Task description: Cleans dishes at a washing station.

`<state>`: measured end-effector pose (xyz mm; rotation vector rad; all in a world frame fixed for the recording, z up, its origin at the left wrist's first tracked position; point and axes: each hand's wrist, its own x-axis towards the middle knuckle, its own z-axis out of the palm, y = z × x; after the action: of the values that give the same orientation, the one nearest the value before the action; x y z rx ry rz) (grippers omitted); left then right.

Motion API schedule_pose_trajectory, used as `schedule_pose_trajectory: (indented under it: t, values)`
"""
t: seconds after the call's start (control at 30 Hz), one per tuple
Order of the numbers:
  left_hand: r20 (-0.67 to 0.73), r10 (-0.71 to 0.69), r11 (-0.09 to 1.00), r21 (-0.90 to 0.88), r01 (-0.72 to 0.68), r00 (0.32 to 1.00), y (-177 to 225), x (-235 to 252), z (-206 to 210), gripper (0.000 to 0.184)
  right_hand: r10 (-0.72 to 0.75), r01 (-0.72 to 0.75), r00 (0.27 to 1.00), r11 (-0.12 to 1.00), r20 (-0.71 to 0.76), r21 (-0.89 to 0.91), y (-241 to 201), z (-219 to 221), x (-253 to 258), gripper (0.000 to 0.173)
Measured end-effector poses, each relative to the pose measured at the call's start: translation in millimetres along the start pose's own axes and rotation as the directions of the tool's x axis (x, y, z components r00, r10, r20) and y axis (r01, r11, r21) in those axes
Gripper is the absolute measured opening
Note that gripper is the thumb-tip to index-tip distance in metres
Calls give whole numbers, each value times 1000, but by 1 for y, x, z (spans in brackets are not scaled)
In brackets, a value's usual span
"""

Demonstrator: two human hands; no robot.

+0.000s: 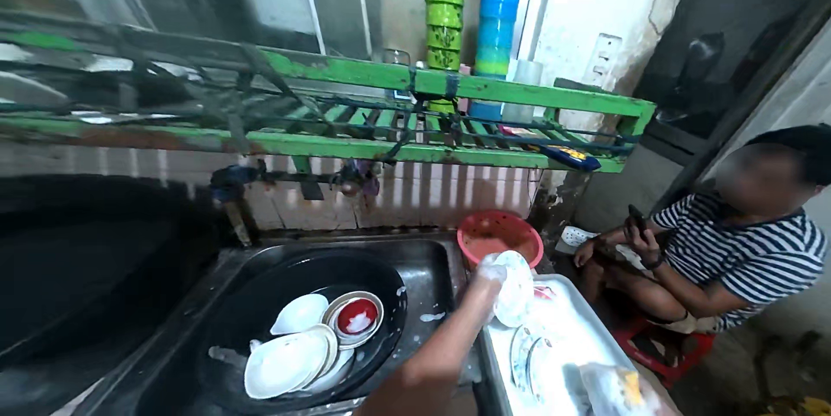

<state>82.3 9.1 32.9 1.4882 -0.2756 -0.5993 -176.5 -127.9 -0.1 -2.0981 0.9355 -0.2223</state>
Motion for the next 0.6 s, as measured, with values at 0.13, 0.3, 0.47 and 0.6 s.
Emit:
schedule_pose_trajectory:
  t: [0.13, 0.3, 0.47, 0.6]
  values:
    - [115, 15, 964, -267, 16, 993, -18, -35, 12, 58, -229, 284, 935, 941, -273, 184, -72, 48, 19, 55]
    - [235, -78, 936, -317, 153, 969, -28, -77, 35, 65, -265, 303, 903, 951, -338, 64, -83, 86, 76, 51]
    - [222, -96, 938, -305, 162, 970, -24, -74, 18, 38, -265, 361, 901, 898, -345, 251, -102, 110, 50, 56]
    - [292, -28, 940, -318, 124, 956, -28, -78, 14, 51, -215, 291, 903, 944, -372, 159, -88, 103, 75, 56]
